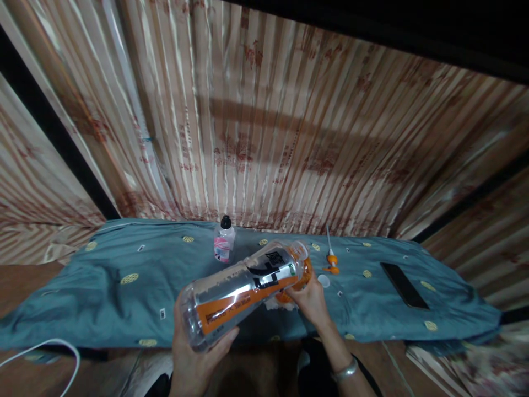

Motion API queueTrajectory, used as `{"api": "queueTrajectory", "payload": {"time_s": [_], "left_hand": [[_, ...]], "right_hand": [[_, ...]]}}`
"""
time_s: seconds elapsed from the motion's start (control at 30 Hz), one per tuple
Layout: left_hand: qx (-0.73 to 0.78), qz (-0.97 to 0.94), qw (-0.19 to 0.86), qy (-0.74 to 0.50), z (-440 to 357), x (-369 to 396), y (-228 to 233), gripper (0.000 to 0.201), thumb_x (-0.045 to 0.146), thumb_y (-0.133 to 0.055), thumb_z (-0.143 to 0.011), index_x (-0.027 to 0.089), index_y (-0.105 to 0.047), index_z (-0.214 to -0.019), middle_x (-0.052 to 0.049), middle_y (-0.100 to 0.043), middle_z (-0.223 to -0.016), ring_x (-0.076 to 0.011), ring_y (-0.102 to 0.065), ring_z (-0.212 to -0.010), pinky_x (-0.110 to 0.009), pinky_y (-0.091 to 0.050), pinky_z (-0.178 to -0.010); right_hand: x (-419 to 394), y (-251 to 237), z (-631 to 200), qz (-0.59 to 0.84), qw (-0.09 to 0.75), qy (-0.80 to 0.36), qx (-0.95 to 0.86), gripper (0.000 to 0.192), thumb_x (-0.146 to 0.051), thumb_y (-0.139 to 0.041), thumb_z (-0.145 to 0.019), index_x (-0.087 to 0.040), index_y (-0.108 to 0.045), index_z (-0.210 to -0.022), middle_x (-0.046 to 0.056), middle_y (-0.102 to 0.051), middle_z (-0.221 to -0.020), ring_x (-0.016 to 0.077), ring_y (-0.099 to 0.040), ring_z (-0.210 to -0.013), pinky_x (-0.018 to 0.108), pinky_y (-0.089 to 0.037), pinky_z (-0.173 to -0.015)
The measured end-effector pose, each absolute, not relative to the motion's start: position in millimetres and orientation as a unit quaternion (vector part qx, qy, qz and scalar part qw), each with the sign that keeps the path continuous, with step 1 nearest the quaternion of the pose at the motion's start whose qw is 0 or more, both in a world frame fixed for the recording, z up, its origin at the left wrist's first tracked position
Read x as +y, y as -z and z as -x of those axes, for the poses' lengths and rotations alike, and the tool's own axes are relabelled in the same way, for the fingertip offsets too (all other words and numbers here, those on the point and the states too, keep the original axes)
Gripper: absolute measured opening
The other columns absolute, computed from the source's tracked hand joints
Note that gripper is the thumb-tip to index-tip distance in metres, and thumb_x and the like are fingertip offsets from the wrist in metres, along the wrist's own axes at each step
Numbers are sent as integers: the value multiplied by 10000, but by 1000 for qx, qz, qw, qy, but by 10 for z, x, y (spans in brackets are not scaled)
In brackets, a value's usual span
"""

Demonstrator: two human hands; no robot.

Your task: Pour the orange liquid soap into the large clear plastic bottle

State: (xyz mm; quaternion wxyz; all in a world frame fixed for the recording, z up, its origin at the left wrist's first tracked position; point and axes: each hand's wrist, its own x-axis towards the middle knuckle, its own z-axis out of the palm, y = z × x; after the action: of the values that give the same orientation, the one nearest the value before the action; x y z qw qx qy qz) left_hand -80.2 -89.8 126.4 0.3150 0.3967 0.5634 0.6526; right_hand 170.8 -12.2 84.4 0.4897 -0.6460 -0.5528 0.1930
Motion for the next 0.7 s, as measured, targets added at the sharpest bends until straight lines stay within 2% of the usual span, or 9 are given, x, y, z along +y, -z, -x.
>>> {"api": "queueTrajectory", "payload": {"time_s": [0.47, 0.7], "left_hand": [[563, -384, 323, -657, 790, -906, -1295, 1026, 568, -939, -545, 197, -525, -1407, -110, -709, -1195, -352, -713, -1157, -528, -537, -1060], [568, -386, 313, -656, 802, -895, -1261, 1049, 558, -944, -530, 198, -522, -1421, -102, -720, -1153, -370, -686, -1215, -541, -504, -1098]], "right_hand": [[-119, -845, -1707, 641, 492, -196, -555, 678, -377, -765, -668, -192, -566, -1289, 93, -813, -1049, 323, -789, -951, 421, -635, -834], [-117, -854, -1696, 643, 494, -198, -550, 703, -372, -769, -655, -193, -563, -1303, 101, -810, -1088, 331, -784, -1006, 443, -630, -896]]}}
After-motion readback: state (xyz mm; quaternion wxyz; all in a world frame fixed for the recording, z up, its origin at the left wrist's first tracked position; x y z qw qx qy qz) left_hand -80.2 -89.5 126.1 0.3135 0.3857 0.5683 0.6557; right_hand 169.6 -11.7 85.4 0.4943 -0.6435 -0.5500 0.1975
